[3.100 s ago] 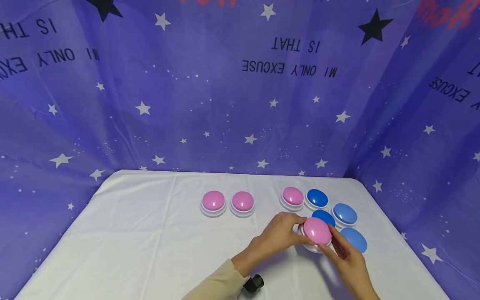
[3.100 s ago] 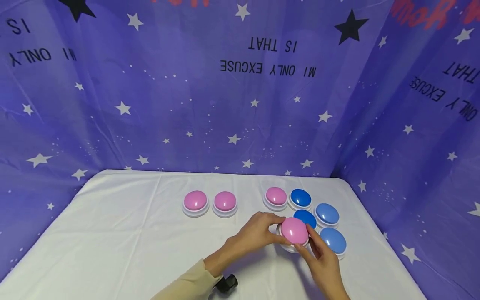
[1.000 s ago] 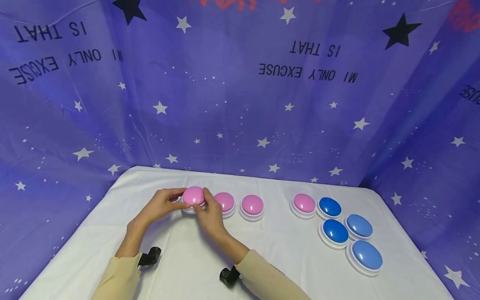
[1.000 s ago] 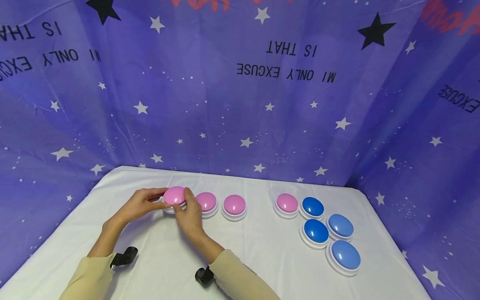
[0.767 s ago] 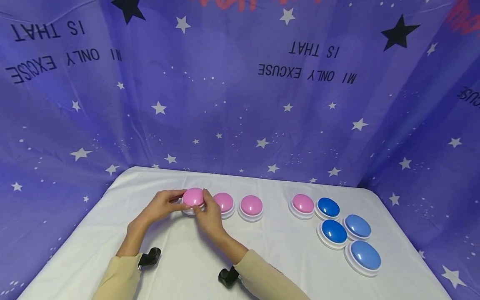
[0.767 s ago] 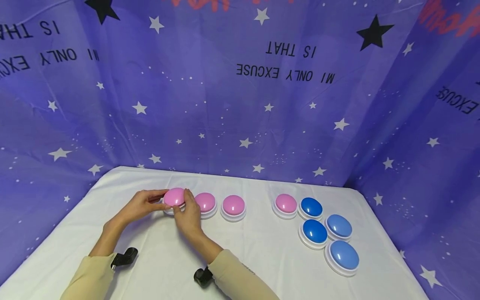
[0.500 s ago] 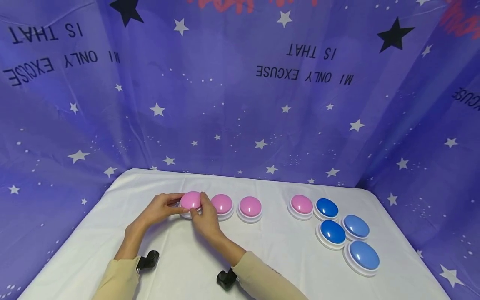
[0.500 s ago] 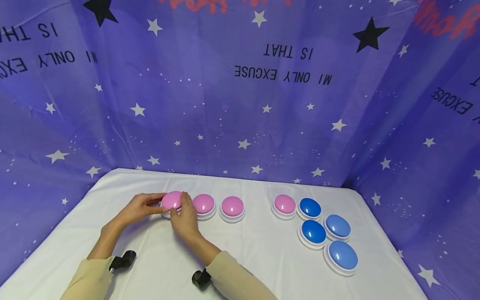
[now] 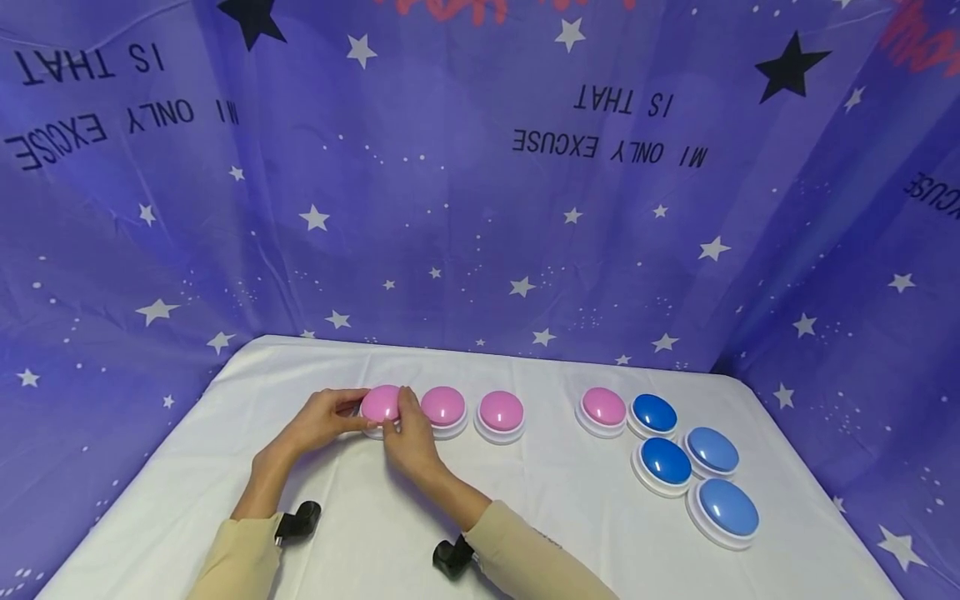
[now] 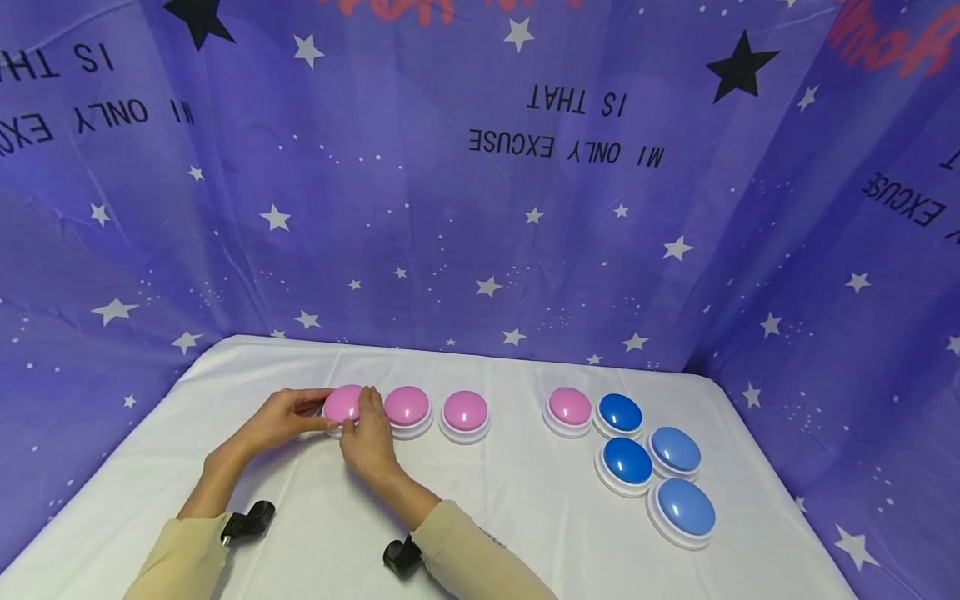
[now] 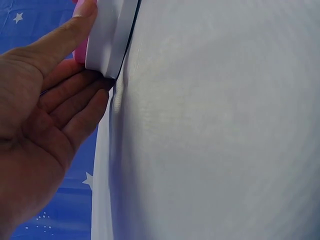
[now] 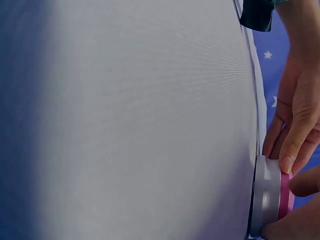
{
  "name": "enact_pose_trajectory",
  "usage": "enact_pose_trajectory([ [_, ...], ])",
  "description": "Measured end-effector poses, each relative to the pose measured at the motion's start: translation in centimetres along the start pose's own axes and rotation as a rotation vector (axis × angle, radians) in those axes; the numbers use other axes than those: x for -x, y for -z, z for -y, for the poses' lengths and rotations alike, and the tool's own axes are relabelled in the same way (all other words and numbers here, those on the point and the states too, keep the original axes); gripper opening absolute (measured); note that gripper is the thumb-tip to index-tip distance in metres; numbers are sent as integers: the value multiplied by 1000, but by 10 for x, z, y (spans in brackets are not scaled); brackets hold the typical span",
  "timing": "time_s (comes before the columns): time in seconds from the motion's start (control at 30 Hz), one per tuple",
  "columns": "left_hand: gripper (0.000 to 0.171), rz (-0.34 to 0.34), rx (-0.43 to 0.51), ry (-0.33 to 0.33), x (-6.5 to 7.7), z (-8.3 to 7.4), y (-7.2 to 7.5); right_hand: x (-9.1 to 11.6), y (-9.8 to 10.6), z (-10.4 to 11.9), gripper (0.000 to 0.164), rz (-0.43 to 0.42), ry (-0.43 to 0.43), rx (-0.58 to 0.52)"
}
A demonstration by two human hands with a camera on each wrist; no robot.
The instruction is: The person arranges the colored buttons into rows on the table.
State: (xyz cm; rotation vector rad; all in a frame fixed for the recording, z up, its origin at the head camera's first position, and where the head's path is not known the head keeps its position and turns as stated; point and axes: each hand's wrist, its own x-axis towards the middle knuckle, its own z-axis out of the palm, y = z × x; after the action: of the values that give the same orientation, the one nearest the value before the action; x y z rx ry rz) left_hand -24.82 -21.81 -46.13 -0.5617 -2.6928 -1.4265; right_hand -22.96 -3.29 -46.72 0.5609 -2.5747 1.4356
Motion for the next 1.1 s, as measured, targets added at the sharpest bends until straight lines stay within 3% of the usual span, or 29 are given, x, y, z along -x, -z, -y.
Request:
enact_pose_trajectory([
  [0.27,57,2,11,2,-1,2,0,0,1,1,57,40,-12,73],
  [0.73,58,1,19,18,0,1,-2,0,2,1,68,76,-51,86],
  [0.93,62,3,1,14,0,0,-1,7,17,7,69,98,-3,75],
  [1.1,67,-28,-53,-1,0,-3,0,16,45,11,65,128,28,35],
])
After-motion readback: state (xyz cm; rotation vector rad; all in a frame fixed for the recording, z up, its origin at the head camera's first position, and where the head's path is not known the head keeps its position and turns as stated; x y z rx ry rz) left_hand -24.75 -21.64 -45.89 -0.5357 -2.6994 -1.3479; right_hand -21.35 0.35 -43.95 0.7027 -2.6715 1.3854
